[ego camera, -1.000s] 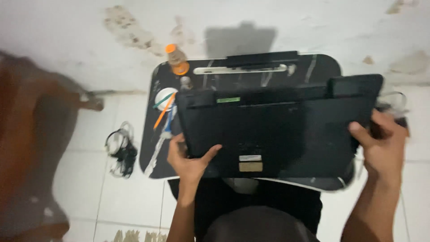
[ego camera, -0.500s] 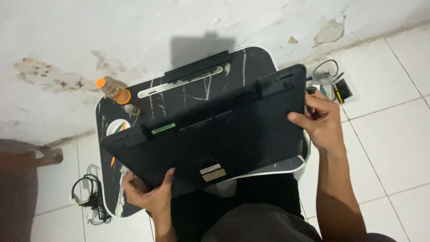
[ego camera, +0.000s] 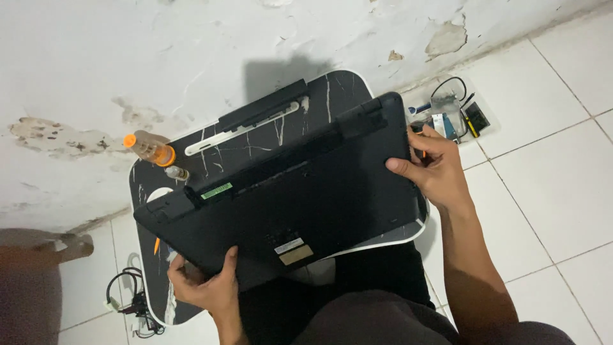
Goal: Removing the keyboard panel from a laptop by unscrewing the base and prying the top cover off.
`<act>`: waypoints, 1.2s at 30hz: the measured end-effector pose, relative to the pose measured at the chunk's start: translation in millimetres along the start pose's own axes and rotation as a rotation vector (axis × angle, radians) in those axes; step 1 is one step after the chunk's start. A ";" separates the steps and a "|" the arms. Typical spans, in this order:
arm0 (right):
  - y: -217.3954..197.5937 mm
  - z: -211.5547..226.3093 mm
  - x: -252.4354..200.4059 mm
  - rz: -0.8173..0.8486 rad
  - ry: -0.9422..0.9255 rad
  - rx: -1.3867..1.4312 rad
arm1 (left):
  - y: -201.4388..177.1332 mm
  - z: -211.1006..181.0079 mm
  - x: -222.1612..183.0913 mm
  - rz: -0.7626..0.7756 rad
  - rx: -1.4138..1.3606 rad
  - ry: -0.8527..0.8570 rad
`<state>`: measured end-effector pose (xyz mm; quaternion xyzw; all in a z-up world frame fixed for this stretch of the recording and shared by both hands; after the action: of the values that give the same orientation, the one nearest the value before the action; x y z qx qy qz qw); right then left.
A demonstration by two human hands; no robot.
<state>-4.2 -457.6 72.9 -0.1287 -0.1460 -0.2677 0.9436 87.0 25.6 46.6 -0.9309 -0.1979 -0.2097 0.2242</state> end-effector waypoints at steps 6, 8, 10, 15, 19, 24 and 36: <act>1.5 -7.5 -0.3 -0.032 0.032 0.119 | 1.9 -18.2 1.9 0.019 0.044 0.058; 2.5 -0.9 -0.1 -0.018 0.017 0.078 | 0.5 -13.2 3.0 0.011 0.058 0.071; 0.8 1.3 1.4 -0.006 -0.003 0.036 | 2.1 -14.4 3.2 0.002 0.067 0.087; 1.2 -11.6 5.9 0.003 0.049 0.081 | 9.0 -15.3 8.4 0.042 0.068 0.076; -2.3 -41.3 10.1 0.037 0.098 0.148 | 11.7 -20.5 11.3 0.059 0.049 0.068; 0.9 -49.6 12.3 0.049 0.149 0.250 | 15.6 -19.0 13.5 0.065 0.065 0.020; 7.3 -76.8 29.9 0.157 0.174 0.002 | 30.4 -0.9 25.4 0.114 0.128 -0.053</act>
<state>40.0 -490.2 10.9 -0.1149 -0.0531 -0.2029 0.9710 121.9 7.1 49.4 -0.9297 -0.1632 -0.1589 0.2895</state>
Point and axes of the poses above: each hand's wrist, its own x-axis towards the middle knuckle, its own y-axis out of the palm, z = x × y, the point moved 10 cm from there along x, towards the middle knuckle, and after that the axes turned 8 degrees about -y, right-handed, at the moved point
